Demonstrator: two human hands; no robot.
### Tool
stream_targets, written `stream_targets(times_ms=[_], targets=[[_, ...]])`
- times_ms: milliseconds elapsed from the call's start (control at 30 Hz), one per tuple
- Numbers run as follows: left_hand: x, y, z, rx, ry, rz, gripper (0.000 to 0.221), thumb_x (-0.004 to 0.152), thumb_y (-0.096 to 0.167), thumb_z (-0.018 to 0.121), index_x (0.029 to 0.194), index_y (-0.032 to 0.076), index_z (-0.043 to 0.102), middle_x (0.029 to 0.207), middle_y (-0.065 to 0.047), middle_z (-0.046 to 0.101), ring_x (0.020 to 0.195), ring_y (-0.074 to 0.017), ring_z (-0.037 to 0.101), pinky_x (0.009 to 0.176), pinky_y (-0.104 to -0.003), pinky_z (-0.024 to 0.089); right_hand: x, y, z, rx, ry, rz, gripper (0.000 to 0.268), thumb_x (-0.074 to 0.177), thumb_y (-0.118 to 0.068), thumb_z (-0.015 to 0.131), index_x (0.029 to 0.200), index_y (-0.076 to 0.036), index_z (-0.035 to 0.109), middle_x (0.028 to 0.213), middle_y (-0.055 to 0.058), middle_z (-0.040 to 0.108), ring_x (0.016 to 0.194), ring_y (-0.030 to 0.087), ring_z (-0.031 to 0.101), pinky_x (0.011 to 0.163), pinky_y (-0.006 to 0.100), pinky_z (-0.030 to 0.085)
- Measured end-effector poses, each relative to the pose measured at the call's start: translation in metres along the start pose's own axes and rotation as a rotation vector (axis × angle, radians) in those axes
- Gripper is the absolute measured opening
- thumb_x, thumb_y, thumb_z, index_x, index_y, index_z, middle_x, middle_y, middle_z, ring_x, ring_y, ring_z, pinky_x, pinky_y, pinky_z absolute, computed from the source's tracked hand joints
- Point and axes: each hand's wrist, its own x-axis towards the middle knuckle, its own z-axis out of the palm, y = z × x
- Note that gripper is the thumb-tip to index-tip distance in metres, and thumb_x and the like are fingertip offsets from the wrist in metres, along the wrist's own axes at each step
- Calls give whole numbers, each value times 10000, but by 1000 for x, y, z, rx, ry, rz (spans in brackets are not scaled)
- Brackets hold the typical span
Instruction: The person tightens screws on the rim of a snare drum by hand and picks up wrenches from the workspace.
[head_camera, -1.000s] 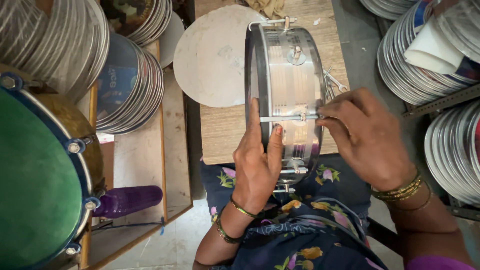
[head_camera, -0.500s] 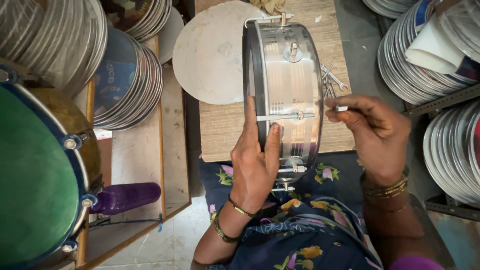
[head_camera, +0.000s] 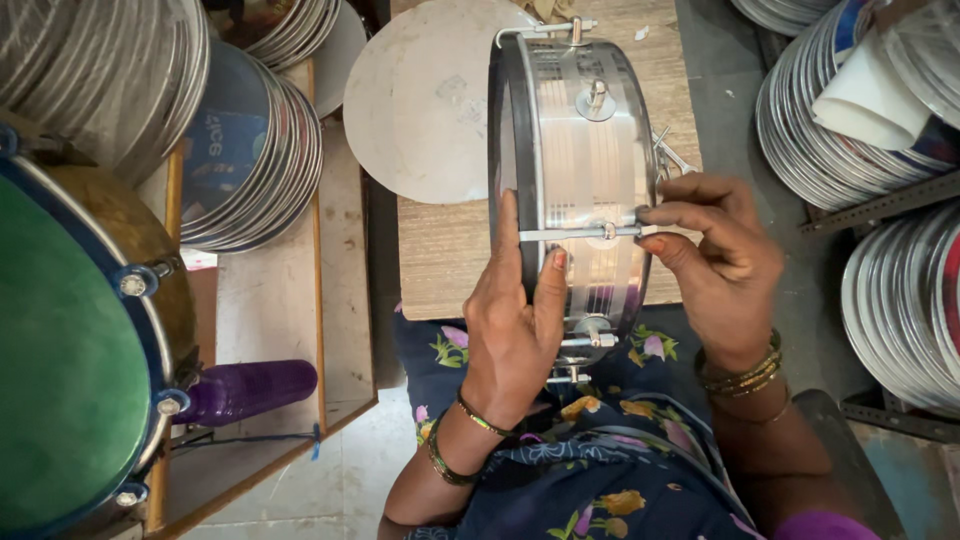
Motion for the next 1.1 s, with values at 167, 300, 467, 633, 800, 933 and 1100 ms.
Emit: stream_targets(times_ms=[167, 300, 467, 633, 800, 933, 1100], targets=[[-1, 2, -2, -2, -6, -35, 599, 1058, 120, 604, 1534, -131, 342, 1391, -381, 583, 1240, -432, 682, 969, -410, 583, 2, 1, 3, 55, -10, -20, 246, 924, 5, 773, 1165, -9, 725, 1405, 128, 571, 1300, 219, 577, 1090, 323, 510], [-1, 3, -3, 16, 14, -14, 592, 1071, 112, 599, 1540, -131, 335, 1420, -384, 562, 1300, -447, 646, 1030, -419, 565, 0, 5, 4, 12, -13, -58, 213, 952, -103, 779, 1132, -1, 728, 1414, 134, 585, 1296, 234, 592, 1110, 349, 508], [-2, 3, -6, 11, 10, -30, 583, 1070, 114, 593, 1544, -118, 346, 1436, -358, 572, 1292, -421, 665, 1043, -406, 557, 1, 11, 8, -23, -14, -134, 251, 1025, -228, 732, 1152, -12, 726, 1428, 139, 567, 1319, 249, 585, 1141, 372, 499], [-2, 3, -7, -1, 1, -26, 587, 1071, 113, 594, 1549, -118, 344, 1447, -351, 567, 1312, -425, 652, 1062, -405, 545, 0, 17, 15, 47, 30, -173, 243, 1052, -256, 729, 1123, -27, 690, 1482, 147, 547, 1328, 250, 587, 1130, 372, 506], [-2, 4, -8, 2, -2, -17, 579, 1073, 106, 596, 1546, -119, 349, 1446, -354, 570, 1311, -422, 655, 1064, -403, 544, -4, 23, 17, -107, 106, -200, 203, 1045, -216, 740, 1108, -25, 717, 1444, 157, 559, 1339, 258, 572, 1115, 376, 465], [-1, 2, -7, 5, 14, -38, 582, 1063, 113, 607, 1533, -123, 358, 1395, -348, 601, 1245, -402, 693, 999, -388, 571, -5, 21, 17, -179, 105, -261, 215, 1022, -201, 766, 1130, -19, 730, 1428, 158, 537, 1356, 272, 543, 1154, 395, 463], [-3, 0, -7, 14, 21, -45, 578, 1062, 112, 602, 1531, -126, 362, 1371, -345, 619, 1206, -390, 713, 985, -390, 575, -3, 14, 18, -142, 62, -200, 236, 997, -216, 764, 1129, -24, 728, 1438, 150, 550, 1327, 254, 559, 1134, 370, 474]])
